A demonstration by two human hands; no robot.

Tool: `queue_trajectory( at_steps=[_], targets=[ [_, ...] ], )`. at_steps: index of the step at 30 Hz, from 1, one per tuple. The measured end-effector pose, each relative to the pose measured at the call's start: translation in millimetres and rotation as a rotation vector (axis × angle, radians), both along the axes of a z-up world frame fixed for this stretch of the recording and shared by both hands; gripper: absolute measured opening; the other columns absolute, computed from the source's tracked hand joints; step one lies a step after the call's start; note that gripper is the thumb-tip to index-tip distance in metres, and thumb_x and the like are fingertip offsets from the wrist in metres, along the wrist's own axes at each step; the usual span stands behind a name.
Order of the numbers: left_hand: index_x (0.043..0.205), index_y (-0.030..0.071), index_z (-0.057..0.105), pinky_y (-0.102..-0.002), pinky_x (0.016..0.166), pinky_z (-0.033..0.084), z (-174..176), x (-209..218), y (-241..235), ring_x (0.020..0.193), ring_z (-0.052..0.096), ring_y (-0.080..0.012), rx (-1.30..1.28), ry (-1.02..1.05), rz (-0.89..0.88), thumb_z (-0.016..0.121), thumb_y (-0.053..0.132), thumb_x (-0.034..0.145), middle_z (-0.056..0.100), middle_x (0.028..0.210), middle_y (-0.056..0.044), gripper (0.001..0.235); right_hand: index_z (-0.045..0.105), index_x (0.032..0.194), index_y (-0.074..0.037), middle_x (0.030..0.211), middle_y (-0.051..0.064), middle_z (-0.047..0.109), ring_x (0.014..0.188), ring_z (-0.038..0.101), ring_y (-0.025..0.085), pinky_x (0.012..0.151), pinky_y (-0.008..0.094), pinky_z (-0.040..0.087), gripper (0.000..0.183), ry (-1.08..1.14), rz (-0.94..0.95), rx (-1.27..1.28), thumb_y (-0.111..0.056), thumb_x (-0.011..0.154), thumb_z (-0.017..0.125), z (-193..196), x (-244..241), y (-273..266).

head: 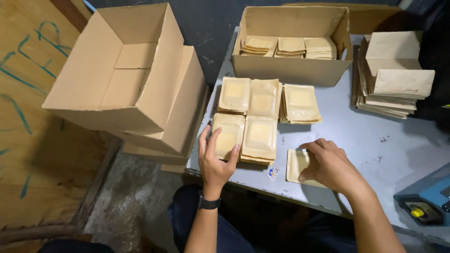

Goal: Sealing individual paper coffee pouches using a manual heat sealer and organizing them into stacks on a workbench.

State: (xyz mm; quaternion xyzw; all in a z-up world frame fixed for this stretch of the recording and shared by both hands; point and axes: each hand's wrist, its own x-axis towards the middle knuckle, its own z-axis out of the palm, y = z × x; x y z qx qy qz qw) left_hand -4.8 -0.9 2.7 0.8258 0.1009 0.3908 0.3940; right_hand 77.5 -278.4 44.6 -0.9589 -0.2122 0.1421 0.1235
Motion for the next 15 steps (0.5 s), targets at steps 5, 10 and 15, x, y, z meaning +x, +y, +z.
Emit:
queue_trajectory(
  at_steps=[5,10,15],
  targets=[
    [0.129,0.009,0.068,-0.057,0.102,0.049,-5.0,0.9,2.2,0.124,0.061,-0.0476,0.015,0.015,0.015,0.078,0.046,0.081,0.056,0.141,-0.024,0.061,0.066,0.133,-0.015,0.114,0.008,0.072,0.115,0.07,0.033,0.099,0.047,0.055,0.075,0.203,-0.078,0.05,-0.028,0.065,0.097,-11.2,6.6,1.1],
    [0.13,0.008,0.068,-0.059,0.102,0.047,-1.0,-0.6,0.4,0.123,0.06,-0.0497,-0.017,0.033,-0.005,0.076,0.045,0.082,0.055,0.142,-0.025,0.06,0.069,0.125,-0.015,0.117,0.006,0.07,0.121,0.066,0.029,0.1,0.043,0.055,0.064,0.167,-0.055,-0.011,-0.027,0.068,0.096,1.3,5.6,2.7],
    [0.13,0.009,0.068,-0.059,0.102,0.047,-4.9,-0.6,0.8,0.123,0.06,-0.0493,-0.019,0.03,0.001,0.075,0.045,0.083,0.055,0.142,-0.024,0.06,0.063,0.13,-0.015,0.117,0.011,0.073,0.116,0.07,0.034,0.094,0.049,0.058,0.067,0.277,-0.088,0.03,-0.022,0.071,0.094,9.9,-1.5,7.8]
  ],
)
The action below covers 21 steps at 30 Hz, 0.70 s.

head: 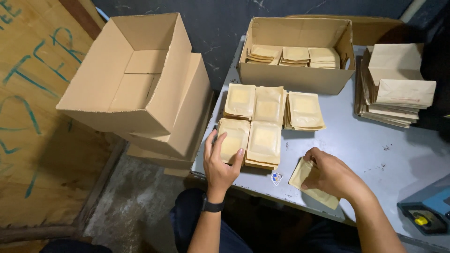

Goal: Sealing individual paper coffee pouches using a manual heat sealer and organizing them into stacks on a workbench.

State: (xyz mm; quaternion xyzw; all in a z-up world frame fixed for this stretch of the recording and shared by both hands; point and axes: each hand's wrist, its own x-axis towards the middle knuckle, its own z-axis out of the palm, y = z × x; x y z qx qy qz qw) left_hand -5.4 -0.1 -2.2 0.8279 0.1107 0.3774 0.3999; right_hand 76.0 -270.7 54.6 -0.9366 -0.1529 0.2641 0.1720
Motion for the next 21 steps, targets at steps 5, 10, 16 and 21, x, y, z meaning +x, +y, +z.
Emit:
queue_trajectory(
  at_steps=[5,10,16,21],
  targets=[
    [0.129,0.008,0.068,-0.059,0.102,0.046,-1.9,0.6,2.3,0.124,0.06,-0.0496,-0.003,-0.004,-0.001,0.076,0.043,0.083,0.056,0.141,-0.024,0.059,0.047,0.14,-0.016,0.118,0.019,0.076,0.113,0.072,0.042,0.092,0.054,0.059,0.073,0.087,-0.039,0.032,-0.016,0.078,0.086,4.4,0.1,4.5],
    [0.128,0.007,0.068,-0.06,0.101,0.047,-2.7,1.2,2.4,0.122,0.06,-0.0503,0.005,-0.013,0.006,0.075,0.042,0.084,0.057,0.139,-0.024,0.056,0.054,0.136,-0.014,0.096,0.019,0.083,0.089,0.074,0.035,0.084,0.047,0.059,0.052,0.119,-0.033,0.319,-0.008,0.087,0.071,6.4,9.8,-13.4],
    [0.126,0.006,0.067,-0.051,0.097,0.054,-0.5,0.0,5.3,0.125,0.062,-0.038,0.092,-0.05,0.007,0.066,0.04,0.091,0.058,0.139,-0.02,0.05,0.072,0.12,-0.008,0.076,0.006,0.062,0.059,0.05,0.017,0.049,0.03,0.038,0.031,0.127,-0.328,0.881,-0.003,0.09,0.074,7.4,23.8,1.3],
    [0.127,0.005,0.066,-0.05,0.097,0.055,1.7,-0.8,5.2,0.126,0.062,-0.037,0.093,-0.041,0.006,0.065,0.04,0.092,0.058,0.14,-0.02,0.05,0.079,0.109,-0.007,0.082,0.005,0.067,0.067,0.05,0.015,0.061,0.027,0.039,0.018,-0.01,-0.429,0.899,-0.011,0.091,0.077,-4.0,28.1,53.5]
  ],
)
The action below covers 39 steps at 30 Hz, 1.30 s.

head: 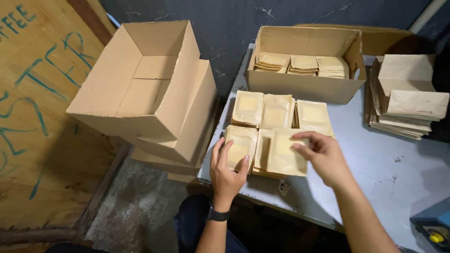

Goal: Sealing individual paper coffee pouches using a manual heat sealer and organizing them into stacks on a workbench.

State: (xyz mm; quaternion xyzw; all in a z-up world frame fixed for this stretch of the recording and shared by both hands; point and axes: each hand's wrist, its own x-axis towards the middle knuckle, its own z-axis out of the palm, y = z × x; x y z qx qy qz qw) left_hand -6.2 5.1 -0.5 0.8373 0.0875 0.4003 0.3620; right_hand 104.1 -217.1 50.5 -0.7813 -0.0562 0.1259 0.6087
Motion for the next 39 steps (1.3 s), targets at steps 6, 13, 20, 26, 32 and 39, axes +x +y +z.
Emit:
queue_trajectory(
  at_steps=[6,13,20,26,32,39],
  targets=[
    [0.131,0.006,0.063,-0.054,0.105,0.049,11.3,-5.4,4.2,0.132,0.056,-0.0396,0.042,-0.007,-0.106,0.068,0.035,0.086,0.054,0.143,-0.022,0.054,0.076,0.107,-0.015,0.076,0.0,0.061,0.061,0.045,0.013,0.061,0.029,0.04,0.02,-0.261,0.025,-0.277,-0.019,0.088,0.078,-23.6,0.3,37.1],
    [0.138,0.012,0.057,-0.069,0.121,0.026,9.9,-13.8,13.0,0.155,0.019,-0.0518,0.08,0.042,-0.327,0.069,0.028,0.082,0.029,0.163,-0.026,0.059,0.072,0.107,-0.011,0.119,0.009,0.057,0.075,0.063,0.029,0.064,0.047,0.052,0.019,-0.595,-0.012,-0.478,-0.021,0.09,0.069,-42.8,-8.1,43.9],
    [0.137,0.012,0.061,-0.069,0.124,0.012,8.0,-17.9,16.2,0.157,0.013,-0.0463,0.189,0.183,-0.387,0.072,0.014,0.075,0.026,0.165,-0.022,0.063,0.072,0.103,-0.012,0.115,0.008,0.06,0.075,0.065,0.034,0.056,0.05,0.051,0.018,-0.671,0.001,-0.584,-0.023,0.091,0.065,-51.0,-8.2,41.7],
    [0.139,0.011,0.059,-0.062,0.125,0.025,9.6,-14.7,18.1,0.156,0.018,-0.044,0.134,0.199,-0.405,0.066,0.005,0.078,0.026,0.165,-0.023,0.061,0.071,0.106,-0.01,0.115,0.009,0.062,0.09,0.065,0.031,0.06,0.049,0.052,0.021,-0.696,0.027,-0.549,-0.025,0.092,0.068,-42.6,-13.5,38.7],
    [0.135,0.011,0.063,-0.06,0.122,0.031,17.3,-10.8,22.3,0.156,0.021,-0.0431,0.1,0.195,-0.433,0.066,0.005,0.079,0.03,0.163,-0.024,0.056,0.066,0.116,-0.005,0.129,0.021,0.06,0.114,0.058,0.039,0.094,0.051,0.051,0.04,-0.938,0.131,-0.491,-0.037,0.092,0.07,-38.0,-23.0,32.5],
    [0.137,0.012,0.064,-0.061,0.123,0.027,19.5,-7.4,32.0,0.156,0.022,-0.0434,0.125,0.198,-0.507,0.087,0.034,0.079,0.028,0.164,-0.024,0.066,0.058,0.137,-0.013,0.159,0.019,0.041,0.151,0.028,0.046,0.114,0.067,0.031,0.082,-0.934,0.415,-0.526,-0.068,0.078,0.074,-29.9,-35.2,26.3]
  ],
)
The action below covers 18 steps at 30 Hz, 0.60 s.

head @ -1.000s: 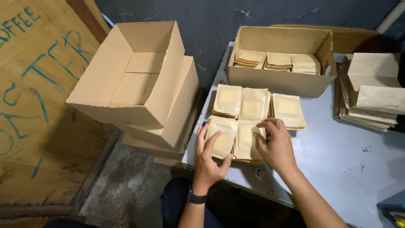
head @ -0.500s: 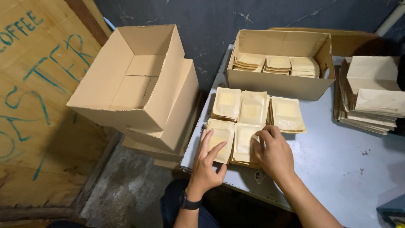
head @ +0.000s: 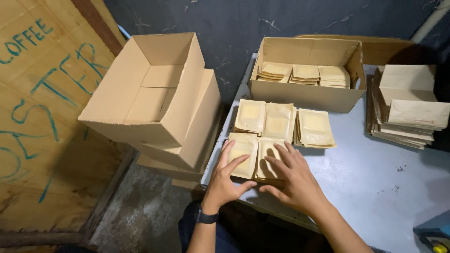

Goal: Sealing individual paper coffee pouches using a manual heat sealer and organizing them into stacks on a workbench.

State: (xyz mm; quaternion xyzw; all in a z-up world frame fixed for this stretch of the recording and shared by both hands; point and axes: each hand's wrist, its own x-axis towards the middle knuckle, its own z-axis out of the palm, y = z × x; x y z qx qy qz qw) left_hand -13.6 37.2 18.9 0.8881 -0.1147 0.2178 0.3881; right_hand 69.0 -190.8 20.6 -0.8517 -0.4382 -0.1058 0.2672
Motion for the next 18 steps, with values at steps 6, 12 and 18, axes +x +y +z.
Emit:
queue_trajectory(
  at_steps=[6,12,18],
  targets=[
    [0.133,0.011,0.066,-0.058,0.121,0.032,-8.4,4.0,2.4,0.155,0.025,-0.0405,-0.036,0.031,0.019,0.079,0.031,0.088,0.028,0.164,-0.022,0.052,0.054,0.137,-0.015,0.151,0.018,0.046,0.146,0.036,0.045,0.112,0.061,0.037,0.066,-0.007,0.043,-0.038,-0.044,0.084,0.081,-12.0,-5.6,1.8],
    [0.131,0.01,0.067,-0.056,0.122,0.032,-6.0,5.1,1.6,0.155,0.025,-0.0405,-0.017,-0.038,0.017,0.08,0.033,0.087,0.031,0.163,-0.023,0.051,0.055,0.128,-0.014,0.143,0.014,0.051,0.141,0.042,0.041,0.106,0.059,0.04,0.055,-0.082,-0.031,0.001,-0.042,0.086,0.077,-24.1,-13.2,7.0],
    [0.137,0.007,0.06,-0.053,0.117,0.04,-1.6,8.3,1.7,0.15,0.038,-0.0391,-0.202,-0.047,0.093,0.073,0.048,0.088,0.034,0.162,-0.023,0.066,0.052,0.135,-0.015,0.151,0.016,0.047,0.147,0.036,0.041,0.116,0.061,0.028,0.063,-0.095,-0.065,-0.019,-0.058,0.091,0.066,-13.9,-22.4,5.2]
  ],
)
